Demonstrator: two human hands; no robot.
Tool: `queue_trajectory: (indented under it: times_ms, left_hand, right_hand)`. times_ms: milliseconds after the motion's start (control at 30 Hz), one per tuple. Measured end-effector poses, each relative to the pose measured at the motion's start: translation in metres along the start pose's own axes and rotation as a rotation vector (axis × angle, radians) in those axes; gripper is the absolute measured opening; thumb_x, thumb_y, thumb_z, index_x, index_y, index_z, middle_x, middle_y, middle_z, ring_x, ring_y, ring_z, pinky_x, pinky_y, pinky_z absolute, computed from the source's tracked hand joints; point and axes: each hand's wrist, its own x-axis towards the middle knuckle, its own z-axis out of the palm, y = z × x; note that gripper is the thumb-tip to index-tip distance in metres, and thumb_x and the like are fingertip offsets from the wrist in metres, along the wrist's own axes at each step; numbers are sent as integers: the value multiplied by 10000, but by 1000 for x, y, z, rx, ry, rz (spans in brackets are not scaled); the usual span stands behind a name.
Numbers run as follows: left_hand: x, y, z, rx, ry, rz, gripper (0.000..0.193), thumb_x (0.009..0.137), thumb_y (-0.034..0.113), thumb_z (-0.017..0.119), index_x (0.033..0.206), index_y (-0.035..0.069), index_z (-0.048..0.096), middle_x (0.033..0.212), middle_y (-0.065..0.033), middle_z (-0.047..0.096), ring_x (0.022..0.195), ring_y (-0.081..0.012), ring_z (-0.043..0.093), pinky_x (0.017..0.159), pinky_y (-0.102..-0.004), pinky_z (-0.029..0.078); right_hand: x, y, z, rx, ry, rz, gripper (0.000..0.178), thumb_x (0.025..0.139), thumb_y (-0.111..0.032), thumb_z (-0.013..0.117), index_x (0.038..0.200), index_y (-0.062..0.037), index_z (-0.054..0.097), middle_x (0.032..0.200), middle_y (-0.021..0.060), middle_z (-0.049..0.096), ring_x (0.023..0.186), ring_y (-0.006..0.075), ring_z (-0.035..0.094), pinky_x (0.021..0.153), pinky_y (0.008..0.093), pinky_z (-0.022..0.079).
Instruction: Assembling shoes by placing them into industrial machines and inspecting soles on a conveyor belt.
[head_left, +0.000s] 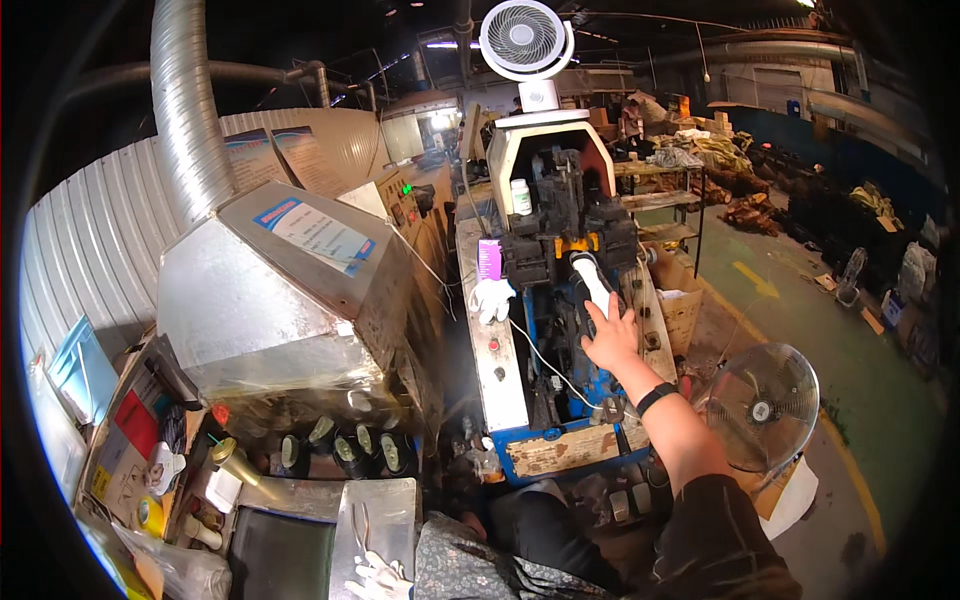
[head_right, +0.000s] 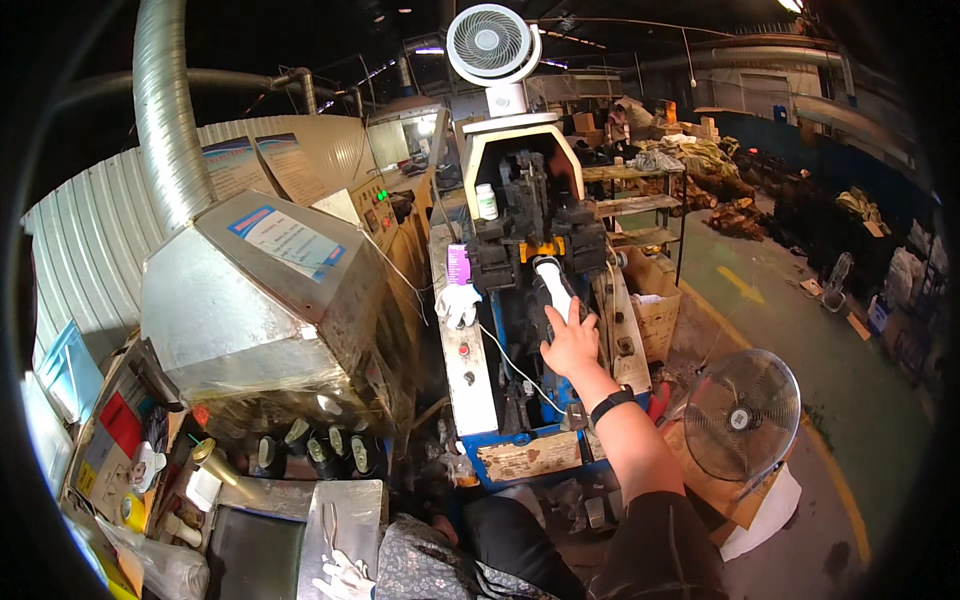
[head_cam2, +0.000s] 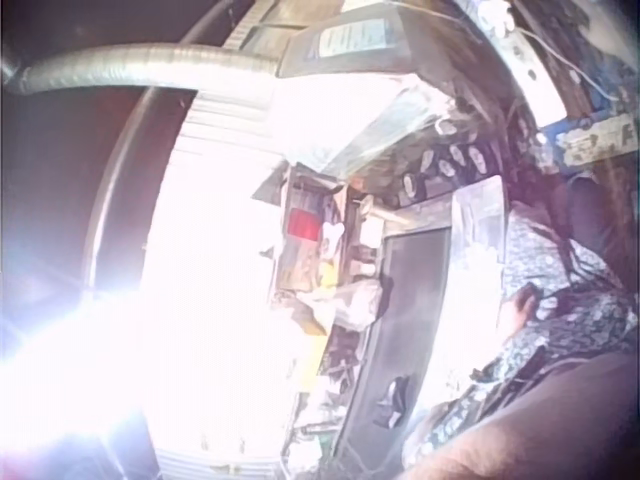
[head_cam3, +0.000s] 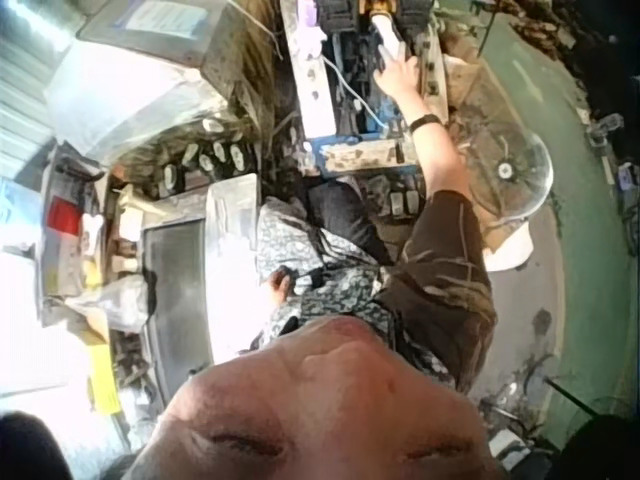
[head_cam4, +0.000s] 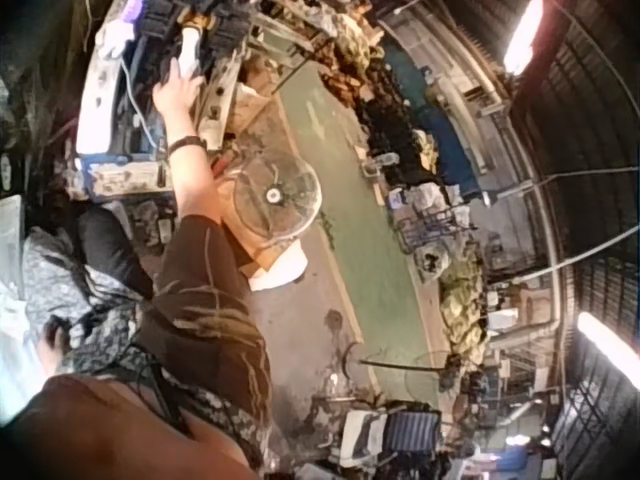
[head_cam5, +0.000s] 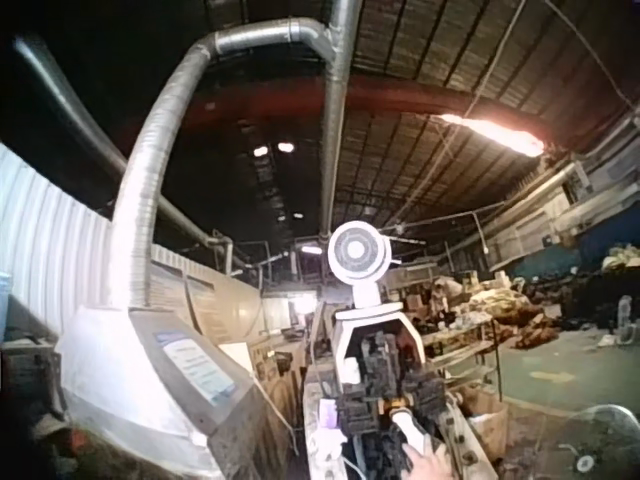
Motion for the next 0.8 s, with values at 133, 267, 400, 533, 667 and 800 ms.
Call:
queue_trajectory:
  times_ms: [133,267,400,533,667,800]
  left_hand:
    - [-4,15,5,265,31,77,324,910,151,648,1186,-18,632,905,-109,719,715,-185,659,648,-328,537]
    - [-8,20,9,109,67,55,294,886,119,668,1150,-8,659,897,-122,719,741,-174,660,667,-322,537]
    - [-7,18,11,-69,80,-4,297,887,118,667,1154,-11,656,894,-131,718,764,-175,665,701,-323,543]
    - [6,5,7,228,47,-36,300,891,123,664,1158,-13,653,906,-134,718,779,-183,669,724,-329,546]
    - [21,-22,7,174,69,54,271,896,131,665,1125,-14,667,868,-124,717,752,-182,665,709,-333,545]
    - [28,-52,14,-236,71,-135,218,906,124,657,1074,-12,685,815,-98,710,672,-154,634,634,-321,525]
  right_hand:
    - [0,-1,0,2,33,1,731,795,-371,698,1462,-311,407,1580,188,224,1302,484,348,1031,507,408]
    - [-1,-4,-1,3,27,5,731,792,-362,702,1460,-309,410,1581,188,223,1304,481,348,1028,506,409]
    - [-2,-4,-3,3,33,3,731,791,-360,700,1460,-310,411,1583,187,215,1299,470,354,1028,502,410]
    - [9,-4,-2,1,28,-1,732,789,-358,702,1460,-310,411,1585,183,212,1290,461,363,1028,501,411]
    - [38,-7,3,6,0,22,733,789,-367,698,1461,-317,410,1587,170,217,1282,443,373,1028,497,412]
    - [69,-10,11,-29,-47,54,729,798,-378,688,1467,-324,402,1590,159,218,1278,431,382,1031,489,413]
